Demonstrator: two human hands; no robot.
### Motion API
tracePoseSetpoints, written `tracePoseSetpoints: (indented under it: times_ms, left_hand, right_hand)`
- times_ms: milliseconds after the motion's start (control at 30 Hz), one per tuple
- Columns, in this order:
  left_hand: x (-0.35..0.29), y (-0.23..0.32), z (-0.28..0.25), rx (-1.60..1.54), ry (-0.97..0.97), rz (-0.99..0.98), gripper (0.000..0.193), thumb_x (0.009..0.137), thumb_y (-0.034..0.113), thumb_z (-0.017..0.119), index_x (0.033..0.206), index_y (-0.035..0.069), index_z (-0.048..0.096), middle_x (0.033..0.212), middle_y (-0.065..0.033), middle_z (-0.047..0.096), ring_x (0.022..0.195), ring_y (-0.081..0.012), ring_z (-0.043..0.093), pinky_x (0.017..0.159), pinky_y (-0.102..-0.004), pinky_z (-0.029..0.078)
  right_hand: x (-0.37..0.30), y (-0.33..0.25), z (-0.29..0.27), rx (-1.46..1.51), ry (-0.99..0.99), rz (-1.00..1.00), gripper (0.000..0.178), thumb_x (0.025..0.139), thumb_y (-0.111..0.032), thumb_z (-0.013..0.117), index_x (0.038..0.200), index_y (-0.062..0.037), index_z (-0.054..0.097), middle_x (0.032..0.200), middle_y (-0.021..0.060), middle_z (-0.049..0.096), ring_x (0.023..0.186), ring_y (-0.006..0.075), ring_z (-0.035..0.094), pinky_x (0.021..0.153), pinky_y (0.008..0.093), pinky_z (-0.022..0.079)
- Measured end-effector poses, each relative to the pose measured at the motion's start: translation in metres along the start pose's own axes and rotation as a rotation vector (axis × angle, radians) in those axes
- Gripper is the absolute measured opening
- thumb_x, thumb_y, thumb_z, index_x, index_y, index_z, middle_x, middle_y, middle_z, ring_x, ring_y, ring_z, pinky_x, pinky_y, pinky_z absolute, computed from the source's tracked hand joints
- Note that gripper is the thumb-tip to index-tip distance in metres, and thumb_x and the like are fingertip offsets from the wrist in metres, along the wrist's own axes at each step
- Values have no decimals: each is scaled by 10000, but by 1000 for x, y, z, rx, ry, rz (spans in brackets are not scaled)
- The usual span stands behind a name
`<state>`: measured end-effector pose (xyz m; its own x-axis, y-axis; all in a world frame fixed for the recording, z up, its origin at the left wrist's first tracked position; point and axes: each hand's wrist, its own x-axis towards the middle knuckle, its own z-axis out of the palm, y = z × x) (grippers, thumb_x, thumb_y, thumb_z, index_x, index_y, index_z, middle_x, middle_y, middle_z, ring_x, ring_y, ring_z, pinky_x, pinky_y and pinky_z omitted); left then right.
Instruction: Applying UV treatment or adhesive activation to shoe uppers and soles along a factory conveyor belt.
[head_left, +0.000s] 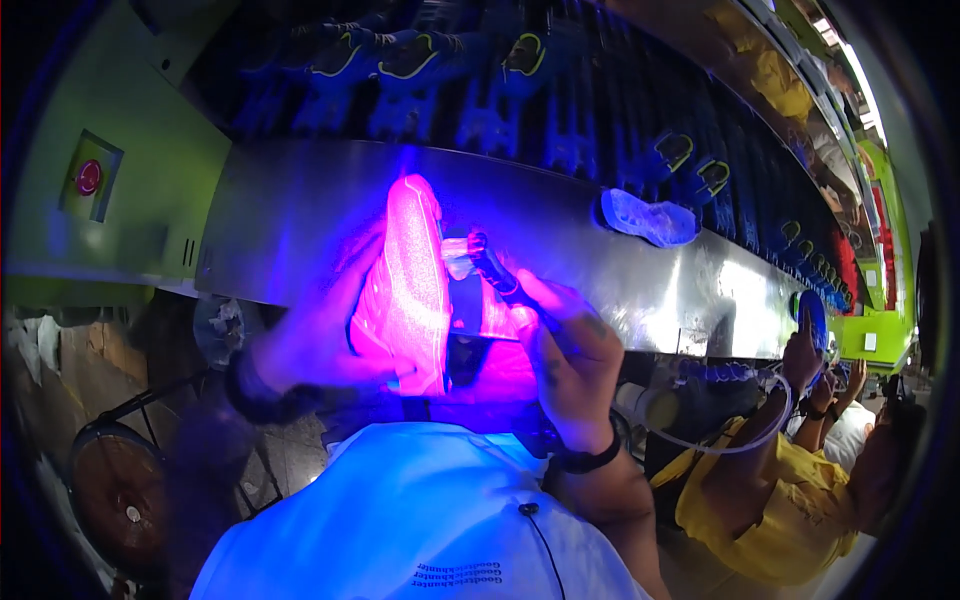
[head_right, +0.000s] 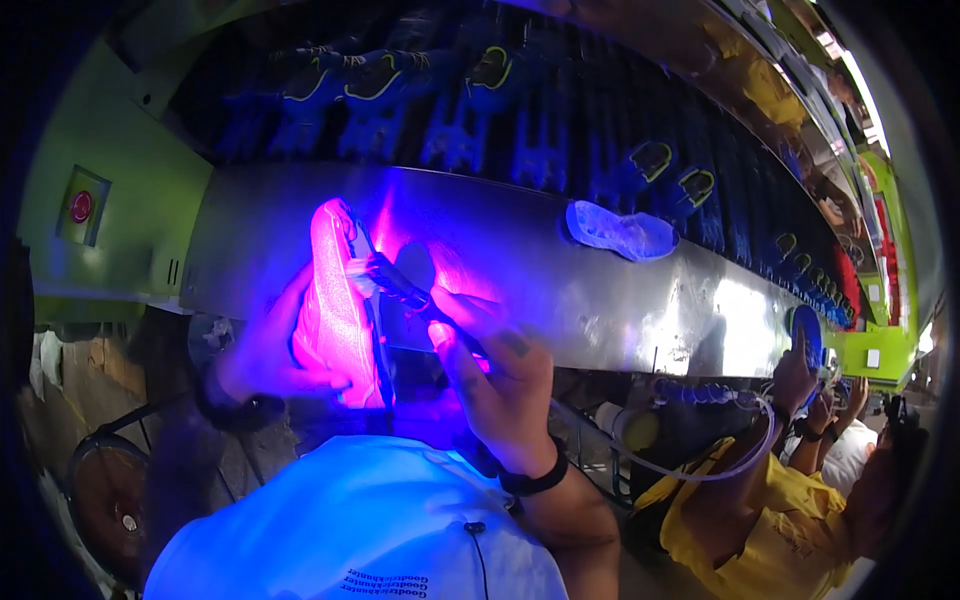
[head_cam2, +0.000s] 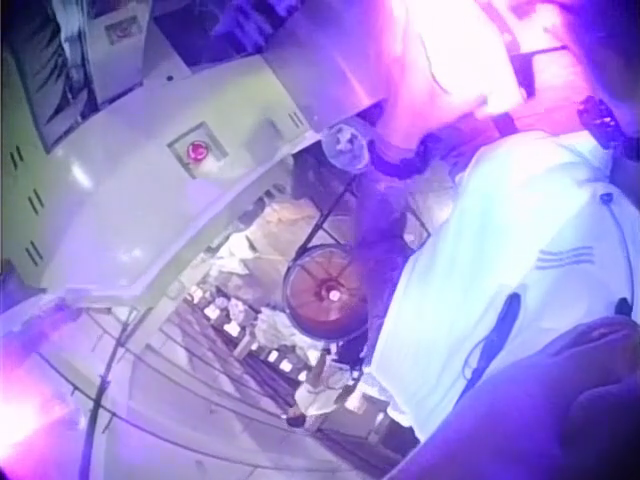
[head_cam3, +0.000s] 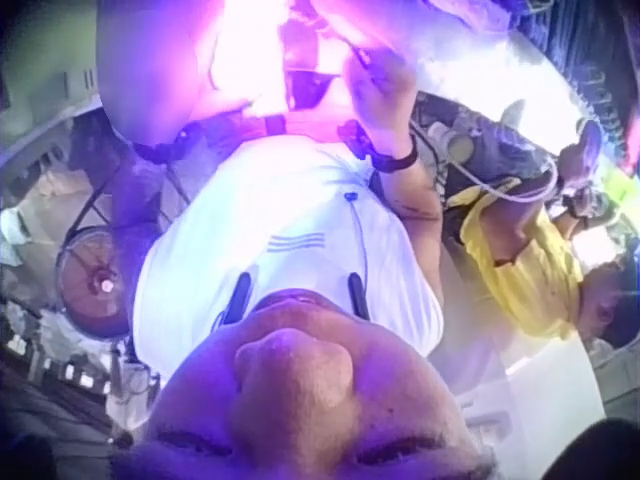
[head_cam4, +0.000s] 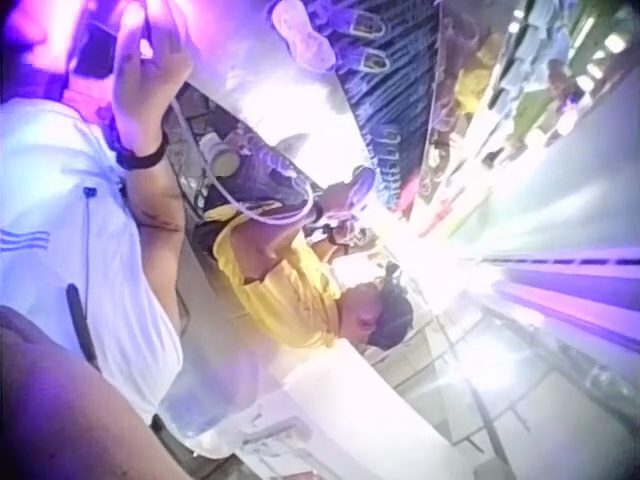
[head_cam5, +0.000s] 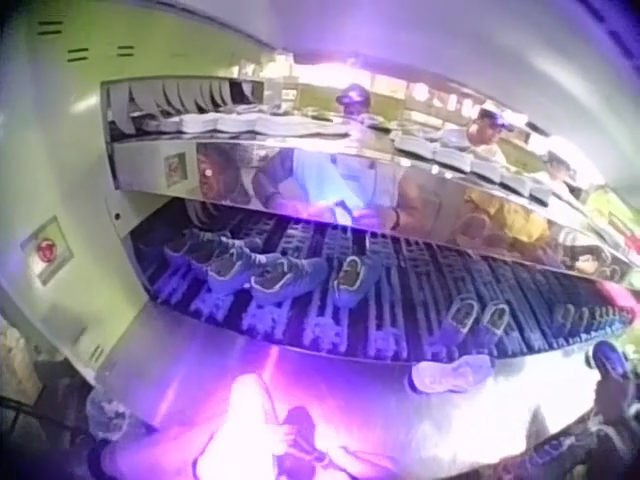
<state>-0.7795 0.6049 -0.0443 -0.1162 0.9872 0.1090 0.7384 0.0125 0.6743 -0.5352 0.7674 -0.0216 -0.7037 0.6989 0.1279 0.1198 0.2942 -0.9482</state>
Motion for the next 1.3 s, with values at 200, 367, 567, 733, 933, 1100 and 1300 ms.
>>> tracePoseSetpoints:
  times_ms: [200, 367, 567, 733, 933, 1100, 1300]
  left_hand:
    - [-23, 43, 5, -248, -114, -35, 1246, 655, 445, 948, 1516, -126, 250, 1218, -227, 679, 1076, -326, 713, 907, -406, 574]
    - [-31, 43, 1, -267, -131, -51, 1235, 662, 427, 946, 1517, -125, 247, 1225, -244, 674, 1082, -341, 711, 909, -419, 576]
    - [-31, 48, -5, -288, -166, -128, 1222, 688, 385, 937, 1539, -113, 216, 1260, -252, 653, 1127, -333, 689, 956, -423, 553]
    - [-29, 45, 0, -523, -150, -249, 1245, 694, 371, 937, 1565, -91, 178, 1416, -224, 552, 1286, -296, 580, 1079, -437, 466]
    - [-26, 41, 7, -556, -19, -165, 1192, 722, 442, 906, 1551, -78, 225, 1585, -254, 305, 1482, -375, 317, 1204, -481, 282]
    - [-18, 58, -2, -651, 8, -361, 1090, 791, 311, 873, 1573, -66, 215, 1502, -170, 445, 1396, -260, 427, 1157, -426, 353]
    - [-22, 61, 6, -562, 15, -322, 1033, 821, 299, 848, 1569, -64, 235, 1480, -162, 472, 1370, -240, 456, 1146, -413, 367]
  right_hand:
    - [1, -31, -7, -17, 59, 26, 341, 934, -39, 718, 1265, 32, 678, 1113, 97, 735, 991, 112, 650, 910, 257, 495]
    - [-8, -40, -15, -55, -9, 82, 335, 925, -36, 729, 1253, 23, 691, 1101, 92, 743, 959, 103, 654, 876, 245, 506]
    - [-22, -31, -9, 59, 17, 160, 347, 918, -5, 724, 1263, 13, 690, 1081, 83, 744, 947, 99, 660, 851, 236, 512]
    - [-35, -22, -5, 76, 6, 179, 356, 923, 16, 708, 1278, 11, 682, 1054, 91, 743, 874, 87, 661, 779, 218, 513]
    - [-48, -24, 2, 68, 56, 186, 350, 939, 27, 681, 1287, -3, 682, 985, 77, 727, 710, 53, 610, 632, 199, 467]
    - [-66, -16, 4, -121, 90, -51, 378, 860, 61, 717, 1229, -22, 710, 1070, 175, 739, 962, 276, 723, 850, 336, 542]
    - [-54, -13, -5, -176, 86, -86, 357, 873, 12, 725, 1227, -38, 717, 1029, 151, 743, 857, 253, 713, 768, 328, 545]
